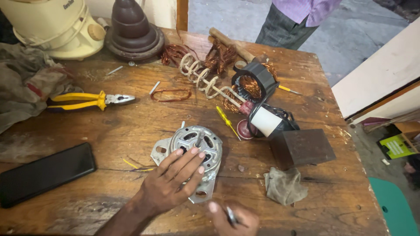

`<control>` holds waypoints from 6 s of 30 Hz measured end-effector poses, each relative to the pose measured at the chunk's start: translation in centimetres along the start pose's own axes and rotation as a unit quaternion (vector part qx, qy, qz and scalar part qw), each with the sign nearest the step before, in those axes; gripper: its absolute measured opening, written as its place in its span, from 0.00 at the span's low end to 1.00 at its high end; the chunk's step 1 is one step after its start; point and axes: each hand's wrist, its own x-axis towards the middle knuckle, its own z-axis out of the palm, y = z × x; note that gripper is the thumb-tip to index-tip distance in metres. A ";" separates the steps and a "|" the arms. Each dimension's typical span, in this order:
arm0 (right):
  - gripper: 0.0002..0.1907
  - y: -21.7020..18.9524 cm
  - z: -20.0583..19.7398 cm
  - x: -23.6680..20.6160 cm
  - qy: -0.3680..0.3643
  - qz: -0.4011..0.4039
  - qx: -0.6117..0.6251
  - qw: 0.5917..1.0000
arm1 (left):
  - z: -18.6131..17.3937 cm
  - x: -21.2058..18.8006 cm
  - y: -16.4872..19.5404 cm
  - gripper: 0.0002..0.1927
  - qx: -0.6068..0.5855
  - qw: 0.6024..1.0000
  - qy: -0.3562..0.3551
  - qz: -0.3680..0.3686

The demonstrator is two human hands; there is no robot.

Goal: The person assembles a small electric motor by inserting a rotor into a stator, aligning the components, and securing them with bolts and a wrench. They tighten the bolts in sequence and rotate the assembly to check alignment.

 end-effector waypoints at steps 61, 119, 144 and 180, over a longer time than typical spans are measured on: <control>0.13 -7.2 -4.6 11.0 -0.322 0.300 -0.043 0.897 | 0.3 -0.3 0.3 0.20 0.003 1.000 -0.005 -0.029; 0.13 -6.1 -2.7 3.0 -0.114 0.303 0.093 0.942 | 1.3 -1.3 0.6 0.17 0.056 0.998 -0.004 0.038; 0.11 -6.5 0.2 1.4 -0.151 0.376 0.243 0.881 | 1.5 -2.2 0.5 0.18 0.071 0.997 -0.019 0.030; 0.16 -5.8 -5.0 3.3 -0.105 0.292 0.009 0.951 | 1.4 -1.8 0.7 0.14 0.066 0.997 -0.014 0.041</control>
